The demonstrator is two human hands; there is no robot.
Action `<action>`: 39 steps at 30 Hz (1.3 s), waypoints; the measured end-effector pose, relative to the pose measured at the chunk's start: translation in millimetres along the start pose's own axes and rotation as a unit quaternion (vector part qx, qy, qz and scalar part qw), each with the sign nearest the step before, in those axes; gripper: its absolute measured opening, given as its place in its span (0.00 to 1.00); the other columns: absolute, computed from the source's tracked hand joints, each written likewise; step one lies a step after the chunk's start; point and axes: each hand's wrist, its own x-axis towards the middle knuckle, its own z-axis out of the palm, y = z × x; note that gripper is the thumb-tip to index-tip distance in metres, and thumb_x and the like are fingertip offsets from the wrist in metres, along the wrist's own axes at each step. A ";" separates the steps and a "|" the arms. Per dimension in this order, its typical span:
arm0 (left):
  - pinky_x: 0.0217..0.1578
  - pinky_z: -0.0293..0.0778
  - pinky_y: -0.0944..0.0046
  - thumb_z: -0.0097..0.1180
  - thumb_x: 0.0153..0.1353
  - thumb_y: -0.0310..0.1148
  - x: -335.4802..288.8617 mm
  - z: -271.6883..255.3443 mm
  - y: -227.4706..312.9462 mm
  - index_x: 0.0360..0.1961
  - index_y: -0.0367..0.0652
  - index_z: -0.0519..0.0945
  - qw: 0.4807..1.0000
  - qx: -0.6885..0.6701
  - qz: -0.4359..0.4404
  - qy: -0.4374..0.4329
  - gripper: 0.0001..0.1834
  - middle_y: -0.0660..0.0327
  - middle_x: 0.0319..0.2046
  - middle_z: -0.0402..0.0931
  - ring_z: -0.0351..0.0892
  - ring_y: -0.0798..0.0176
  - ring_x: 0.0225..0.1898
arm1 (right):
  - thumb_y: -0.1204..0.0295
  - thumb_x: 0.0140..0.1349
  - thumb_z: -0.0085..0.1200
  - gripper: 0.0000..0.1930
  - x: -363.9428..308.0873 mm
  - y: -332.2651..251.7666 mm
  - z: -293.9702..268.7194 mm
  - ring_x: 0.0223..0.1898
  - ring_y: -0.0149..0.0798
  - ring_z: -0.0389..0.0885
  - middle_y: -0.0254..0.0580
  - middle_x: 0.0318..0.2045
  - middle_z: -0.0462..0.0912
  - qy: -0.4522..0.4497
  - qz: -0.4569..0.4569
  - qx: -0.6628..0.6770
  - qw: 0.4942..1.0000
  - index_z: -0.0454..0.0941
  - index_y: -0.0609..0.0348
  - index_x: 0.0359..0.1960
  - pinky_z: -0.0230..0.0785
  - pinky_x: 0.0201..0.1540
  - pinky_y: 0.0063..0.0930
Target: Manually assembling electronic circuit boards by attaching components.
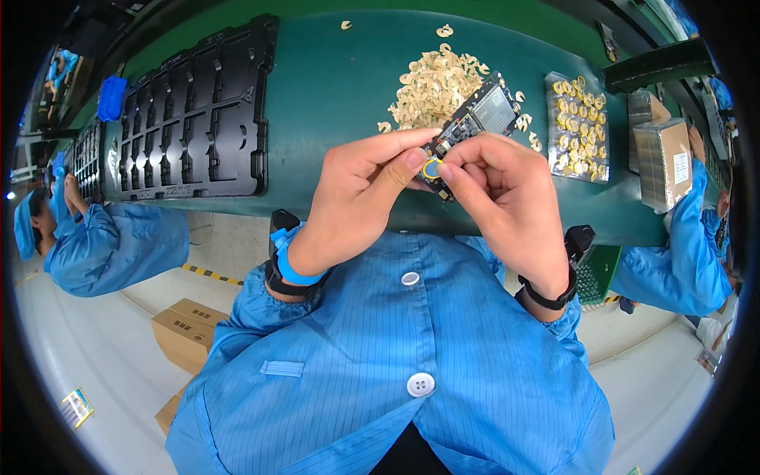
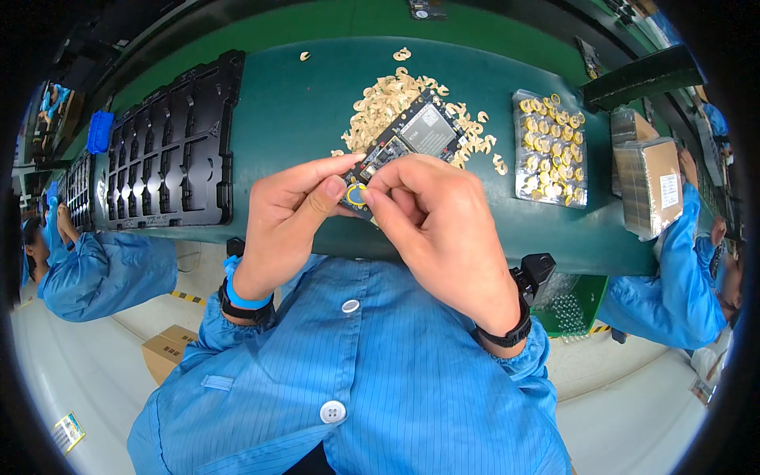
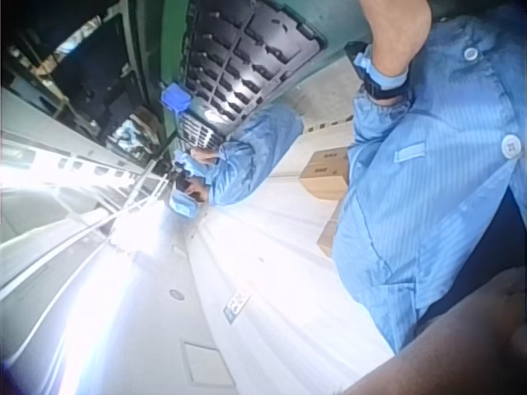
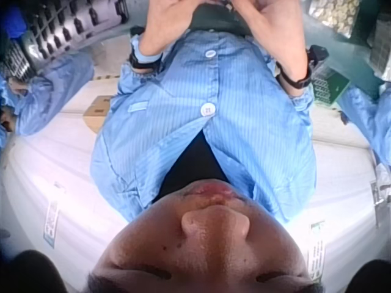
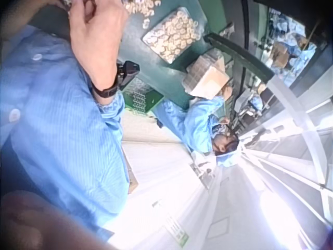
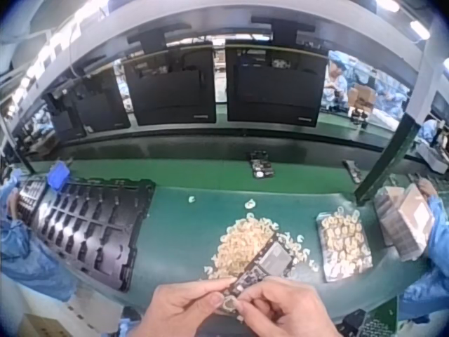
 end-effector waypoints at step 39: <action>0.58 0.77 0.67 0.47 0.75 0.16 -10.1 7.6 6.0 0.66 0.27 0.72 0.998 -0.006 0.060 0.001 0.20 0.48 0.57 0.82 0.81 0.65 0.58 | 0.83 0.54 0.70 0.08 -9.1 -1.0 18.6 0.22 0.37 0.76 0.39 0.23 0.76 0.147 -0.218 -0.136 0.955 0.86 0.63 0.36 0.67 0.25 0.31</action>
